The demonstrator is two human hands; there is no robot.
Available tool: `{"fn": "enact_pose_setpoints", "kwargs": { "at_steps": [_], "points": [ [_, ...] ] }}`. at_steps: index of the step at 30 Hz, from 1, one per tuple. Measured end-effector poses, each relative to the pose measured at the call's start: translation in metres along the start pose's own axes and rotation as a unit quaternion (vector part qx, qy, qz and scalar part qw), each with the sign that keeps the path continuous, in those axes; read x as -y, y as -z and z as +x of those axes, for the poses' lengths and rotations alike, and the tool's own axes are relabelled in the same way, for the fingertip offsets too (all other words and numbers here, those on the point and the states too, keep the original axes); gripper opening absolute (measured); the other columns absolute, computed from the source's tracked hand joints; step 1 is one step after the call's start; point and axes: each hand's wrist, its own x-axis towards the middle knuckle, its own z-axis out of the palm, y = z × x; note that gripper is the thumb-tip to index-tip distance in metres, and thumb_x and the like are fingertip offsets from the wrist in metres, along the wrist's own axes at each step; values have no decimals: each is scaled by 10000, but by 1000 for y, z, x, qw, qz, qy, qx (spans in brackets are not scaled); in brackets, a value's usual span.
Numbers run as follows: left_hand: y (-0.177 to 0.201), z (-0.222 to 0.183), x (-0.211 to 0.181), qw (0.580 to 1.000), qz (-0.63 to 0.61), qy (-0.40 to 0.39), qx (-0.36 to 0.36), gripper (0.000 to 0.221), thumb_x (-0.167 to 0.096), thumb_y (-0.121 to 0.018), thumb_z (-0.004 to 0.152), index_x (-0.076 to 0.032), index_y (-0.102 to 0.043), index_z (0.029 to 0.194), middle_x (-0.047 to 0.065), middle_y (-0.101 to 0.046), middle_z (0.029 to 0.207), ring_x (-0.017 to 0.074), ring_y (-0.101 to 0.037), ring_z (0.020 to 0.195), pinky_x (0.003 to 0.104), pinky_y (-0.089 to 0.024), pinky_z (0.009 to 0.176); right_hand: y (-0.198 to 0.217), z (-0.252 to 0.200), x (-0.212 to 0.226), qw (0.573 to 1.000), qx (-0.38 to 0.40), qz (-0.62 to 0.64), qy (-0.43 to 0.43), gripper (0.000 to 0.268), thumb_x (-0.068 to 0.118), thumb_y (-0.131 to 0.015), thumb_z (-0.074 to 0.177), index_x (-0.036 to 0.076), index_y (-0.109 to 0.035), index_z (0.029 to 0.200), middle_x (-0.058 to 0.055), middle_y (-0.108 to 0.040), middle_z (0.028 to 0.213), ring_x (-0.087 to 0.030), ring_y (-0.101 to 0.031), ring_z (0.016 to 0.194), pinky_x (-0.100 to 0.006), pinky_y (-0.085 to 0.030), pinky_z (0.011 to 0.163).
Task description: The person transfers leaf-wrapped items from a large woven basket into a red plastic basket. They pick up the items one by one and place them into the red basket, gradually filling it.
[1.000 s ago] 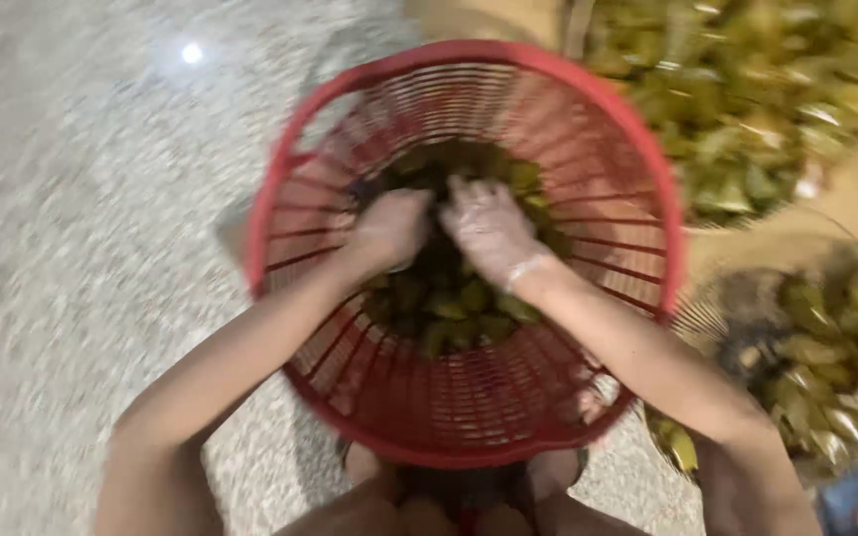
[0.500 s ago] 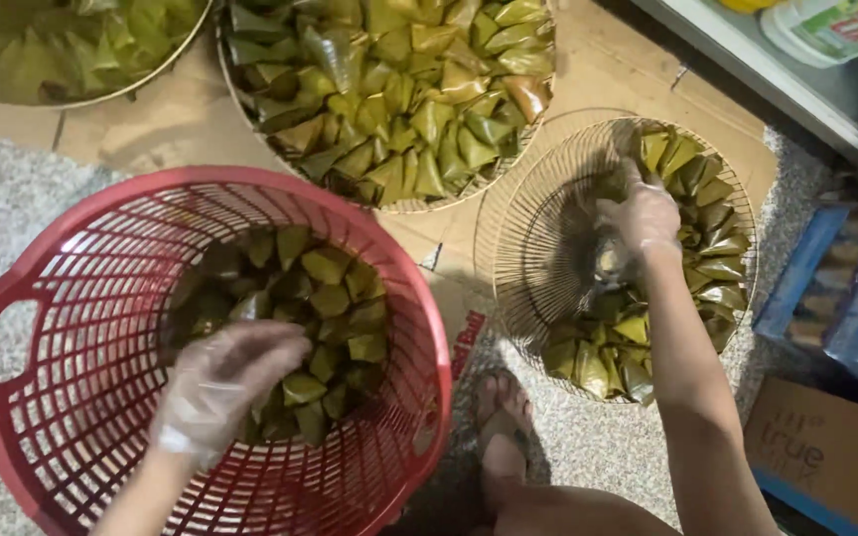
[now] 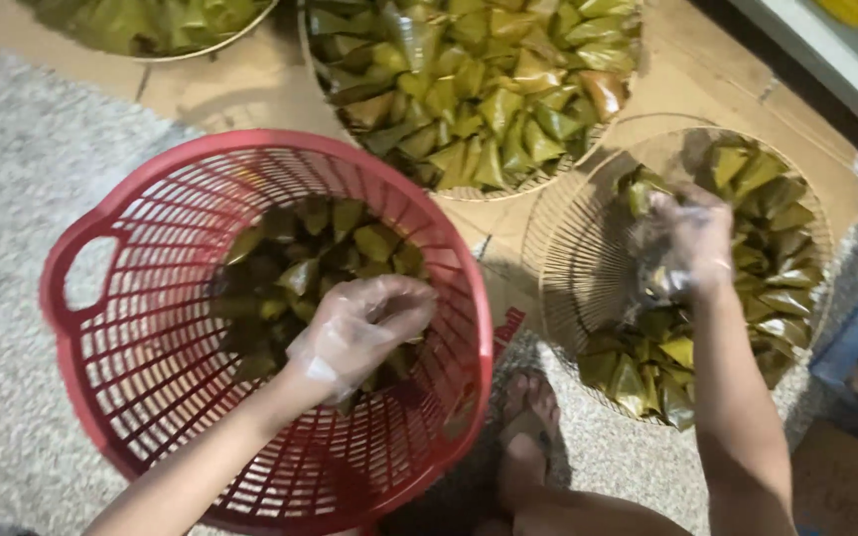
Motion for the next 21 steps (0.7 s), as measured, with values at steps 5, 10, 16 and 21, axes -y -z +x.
{"fn": "enact_pose_setpoints", "kwargs": {
  "at_steps": [5, 10, 16, 21],
  "points": [
    [-10, -5, -10, 987, -44, -152, -7, 631, -30, -756, 872, -96, -469, 1431, 110, -605, 1375, 206, -711, 1047, 271, -660, 862, -86, -140, 108, 997, 42, -51, 48, 488, 207, -741, 857, 37, -621, 1298, -119, -682, 1043, -182, -658, 784, -265, -539, 664],
    [-39, -22, -14, 986, 102, -131, -23, 807, -96, -731, 859, -131, -301, 1540, 235, -401, 1454, 263, -637, 921, 301, -664, 746, -148, -192, 90, 865, 189, -227, 405, 348, -21, -788, 792, -23, -675, 1122, -88, -741, 840, -61, -547, 493, -158, -427, 389],
    [-12, -42, 42, 968, 92, -184, -142, 451, -20, -717, 825, -16, -603, 1262, 177, -683, 1157, 259, -679, 861, 316, -626, 694, -160, -217, 102, 873, 334, -201, 293, 390, -12, -664, 787, 23, -615, 1172, -160, -667, 1328, -249, -739, 1065, -347, -671, 877],
    [96, -25, 108, 974, 42, 54, -214, 318, -57, -531, 944, -16, -542, 1258, 118, -657, 1190, 204, -630, 1039, 291, -570, 961, -42, -7, 34, 936, 254, -107, 219, 473, 86, -514, 1080, 103, -433, 1547, -177, -572, 1377, -267, -629, 1082, -335, -572, 879]
  ]
}}
